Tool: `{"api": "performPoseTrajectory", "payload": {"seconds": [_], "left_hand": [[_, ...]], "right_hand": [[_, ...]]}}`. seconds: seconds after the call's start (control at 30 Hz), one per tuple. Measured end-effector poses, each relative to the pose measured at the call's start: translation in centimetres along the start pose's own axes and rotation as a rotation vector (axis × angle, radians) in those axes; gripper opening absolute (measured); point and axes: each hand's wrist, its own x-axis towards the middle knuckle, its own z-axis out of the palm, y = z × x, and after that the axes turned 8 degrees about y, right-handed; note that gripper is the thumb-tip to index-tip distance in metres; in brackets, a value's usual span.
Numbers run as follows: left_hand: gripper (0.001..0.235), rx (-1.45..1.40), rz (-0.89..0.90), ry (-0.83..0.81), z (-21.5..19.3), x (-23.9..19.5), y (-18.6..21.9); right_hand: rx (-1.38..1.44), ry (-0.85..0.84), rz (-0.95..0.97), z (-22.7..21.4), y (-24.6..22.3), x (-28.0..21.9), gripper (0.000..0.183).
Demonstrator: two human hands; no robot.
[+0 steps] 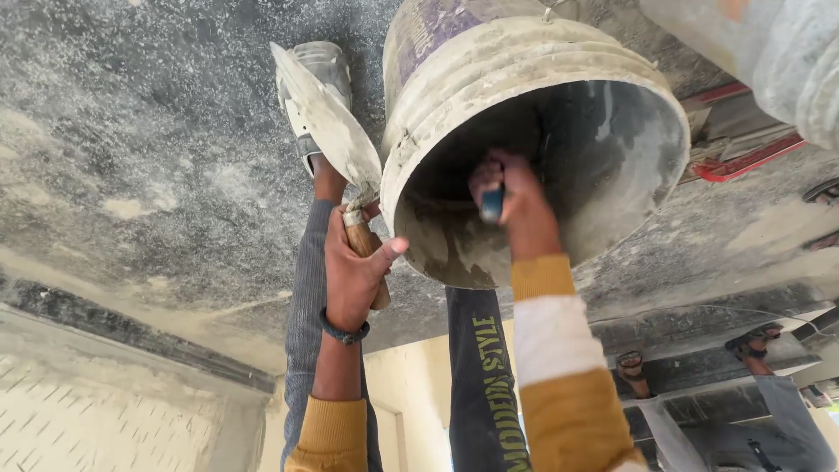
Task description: The recorder is mixing mortar or grout in a bucket using a trowel.
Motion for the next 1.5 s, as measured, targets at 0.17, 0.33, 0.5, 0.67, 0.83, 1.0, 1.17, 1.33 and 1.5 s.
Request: {"api": "performPoseTrajectory", "payload": {"seconds": [0.17,0.33,0.5,0.67,0.83,1.0,1.17,1.33,1.5], "left_hand": [[0.081,-0.073,0.050,-0.006,-0.1,0.2,-0.4],[0.083,-0.119,0.063,-0.013,0.1,0.6,-0.6],[0.085,-0.106,0.000,0.015,-0.5,-0.2,-1.3],[0.084,-0.122,0.072,0.007,-0.1,0.1,-1.4],[0.083,-0.019,0.093,0.003,-0.2,0.8,0.4],[0.077,0.194,0.078,-0.032,-0.5,0.5,1.2],[0.077,0.073,0.096,-0.025,-0.6,0.1,0.9],[0.079,-0.048,0.050,-0.030,-0.4,0.3,0.2],[0.078,-0.130,0.049,-0.053,-0.3,0.8,0.0]], "right_hand": [[-0.104,0.100,-0.245,4.1,-4.5,2.8,0.030],[-0.463,0.290,-0.581,3.4,-2.6,2.8,0.016],[-1.025,0.536,-1.061,6.5,1.2,-1.2,0.019],[-2.101,0.434,-2.597,8.4,1.2,-5.1,0.036],[-2.527,0.770,-1.619,6.7,6.0,-10.7,0.011],[-2.598,0.758,-1.258,5.5,11.2,-17.6,0.013],[-2.035,0.885,-0.901,-0.1,7.5,-13.0,0.035],[-1.363,0.619,-0.838,-4.4,-3.3,2.1,0.013],[-1.194,0.560,-0.905,3.0,-7.3,4.6,0.007]]}}
